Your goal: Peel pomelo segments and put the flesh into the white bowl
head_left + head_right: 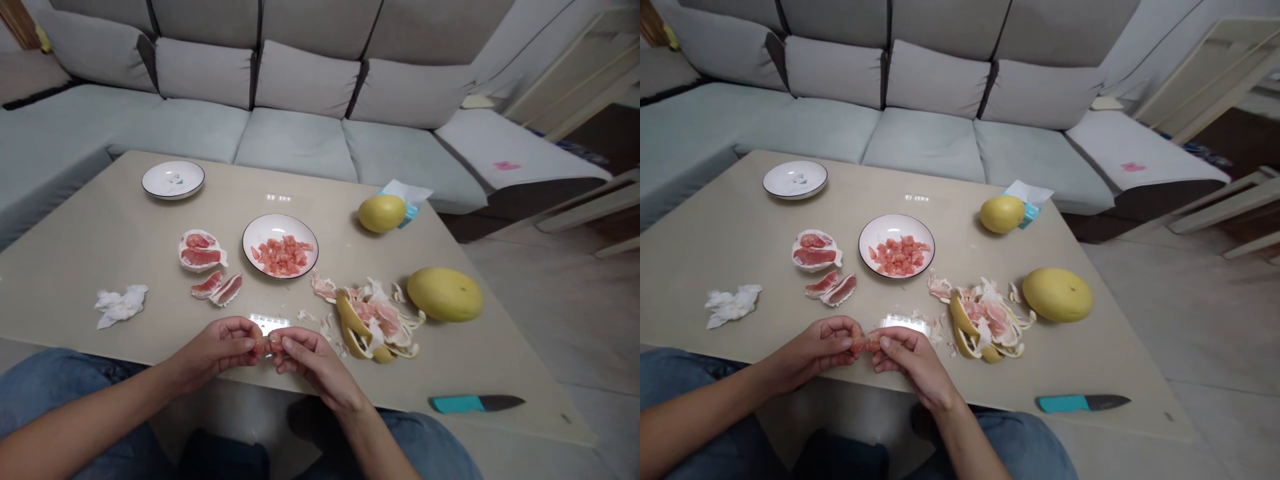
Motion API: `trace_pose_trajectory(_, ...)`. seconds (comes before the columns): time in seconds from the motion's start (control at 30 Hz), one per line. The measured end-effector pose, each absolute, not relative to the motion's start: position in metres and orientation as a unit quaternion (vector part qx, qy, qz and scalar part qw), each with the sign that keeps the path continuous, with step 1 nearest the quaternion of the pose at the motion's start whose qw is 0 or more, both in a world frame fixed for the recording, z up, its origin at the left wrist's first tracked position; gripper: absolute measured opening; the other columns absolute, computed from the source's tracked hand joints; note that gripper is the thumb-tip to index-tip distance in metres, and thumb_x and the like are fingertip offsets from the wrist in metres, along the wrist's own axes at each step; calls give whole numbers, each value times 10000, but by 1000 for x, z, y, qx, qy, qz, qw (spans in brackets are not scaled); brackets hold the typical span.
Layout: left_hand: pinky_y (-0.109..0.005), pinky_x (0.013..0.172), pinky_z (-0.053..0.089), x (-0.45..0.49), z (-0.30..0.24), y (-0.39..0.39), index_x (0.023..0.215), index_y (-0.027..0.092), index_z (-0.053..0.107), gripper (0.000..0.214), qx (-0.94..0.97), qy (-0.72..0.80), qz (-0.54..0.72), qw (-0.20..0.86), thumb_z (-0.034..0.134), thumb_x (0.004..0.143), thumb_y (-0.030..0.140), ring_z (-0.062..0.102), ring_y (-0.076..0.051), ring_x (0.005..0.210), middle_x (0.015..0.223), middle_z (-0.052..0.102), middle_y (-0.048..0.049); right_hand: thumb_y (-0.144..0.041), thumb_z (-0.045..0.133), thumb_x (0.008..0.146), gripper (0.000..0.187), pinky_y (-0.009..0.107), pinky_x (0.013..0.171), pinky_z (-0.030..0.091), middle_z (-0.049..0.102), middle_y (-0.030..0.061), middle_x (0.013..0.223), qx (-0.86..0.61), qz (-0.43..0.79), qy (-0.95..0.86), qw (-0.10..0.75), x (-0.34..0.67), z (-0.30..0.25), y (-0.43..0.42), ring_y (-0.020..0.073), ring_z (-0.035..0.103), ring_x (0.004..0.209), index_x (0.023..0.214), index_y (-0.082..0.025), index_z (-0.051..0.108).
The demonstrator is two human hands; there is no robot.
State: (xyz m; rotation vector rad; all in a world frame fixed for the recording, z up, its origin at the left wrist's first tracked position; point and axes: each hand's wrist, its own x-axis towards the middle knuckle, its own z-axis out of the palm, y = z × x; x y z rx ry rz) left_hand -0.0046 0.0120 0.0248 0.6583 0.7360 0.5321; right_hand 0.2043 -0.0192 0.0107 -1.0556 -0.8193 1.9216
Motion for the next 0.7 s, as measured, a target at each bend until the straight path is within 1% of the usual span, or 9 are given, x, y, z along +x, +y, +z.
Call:
trace_pose_trajectory(0.1, -237, 811, 475, -4, 23, 12, 888, 137, 672, 142, 306, 351, 257, 847, 730, 792, 224, 588, -113, 791, 847, 629, -31, -424, 771, 735, 343, 294, 711, 547, 714, 49, 876, -447, 713, -346, 414, 206, 9, -18, 143, 648, 720, 975, -184, 718)
trace_pose_trajectory(0.17, -236, 805, 465, -4, 21, 13, 899, 140, 668, 166, 313, 349, 266, 842, 745, 774, 218, 575, -113, 790, 855, 620, -30, -409, 768, 738, 362, 307, 744, 546, 717, 57, 897, -495, 649, -385, 431, 209, 9, -15, 155, 653, 753, 1011, -182, 698)
trace_pose_trajectory(0.23, -224, 757, 454, -4, 19, 14, 888, 138, 663, 188, 333, 346, 280, 831, 766, 749, 212, 558, -111, 763, 832, 607, -24, -400, 746, 757, 366, 322, 756, 546, 715, 68, 899, -548, 560, -441, 438, 212, 10, -7, 179, 656, 797, 1040, -176, 681)
trace_pose_trajectory(0.3, -220, 714, 439, -4, 17, 14, 863, 132, 662, 195, 357, 349, 295, 815, 778, 733, 218, 541, -110, 734, 803, 592, -16, -383, 698, 799, 327, 332, 755, 548, 707, 79, 916, -586, 450, -512, 438, 216, 12, 6, 195, 653, 830, 1049, -172, 675)
trace_pose_trajectory(0.43, -236, 719, 424, -5, 18, 15, 905, 131, 675, 225, 378, 372, 302, 792, 775, 733, 236, 525, -111, 725, 811, 579, -9, -313, 580, 880, 242, 337, 746, 545, 688, 95, 988, -588, 226, -650, 425, 222, 9, 49, 193, 645, 817, 1054, -172, 672)
trace_pose_trajectory(0.53, -247, 738, 426, -8, 17, 17, 1001, 136, 662, 307, 386, 384, 298, 784, 770, 735, 245, 538, -121, 753, 828, 591, -11, -266, 600, 847, 183, 404, 821, 518, 696, 96, 948, -582, 180, -671, 422, 224, 1, 82, 229, 638, 858, 975, -182, 701)
trace_pose_trajectory(0.6, -257, 746, 439, -10, 12, 20, 1067, 158, 622, 387, 380, 395, 306, 779, 777, 723, 243, 559, -131, 776, 849, 605, -11, -245, 620, 821, 149, 446, 905, 477, 697, 109, 994, -577, 162, -677, 427, 224, -1, 93, 260, 624, 957, 921, -195, 718)
trace_pose_trajectory(0.67, -260, 736, 453, -11, 6, 23, 1061, 178, 586, 412, 377, 407, 326, 765, 787, 705, 229, 573, -132, 778, 865, 614, -8, -241, 619, 820, 156, 458, 956, 442, 675, 125, 1091, -574, 146, -679, 435, 222, 2, 89, 276, 596, 1051, 928, -200, 723)
trace_pose_trajectory(0.7, -257, 733, 457, -11, 4, 24, 1022, 180, 578, 387, 385, 412, 337, 754, 788, 699, 218, 576, -129, 778, 869, 617, -8, -246, 610, 830, 167, 447, 947, 448, 666, 126, 1113, -572, 147, -679, 436, 221, 5, 82, 274, 594, 1057, 946, -200, 722)
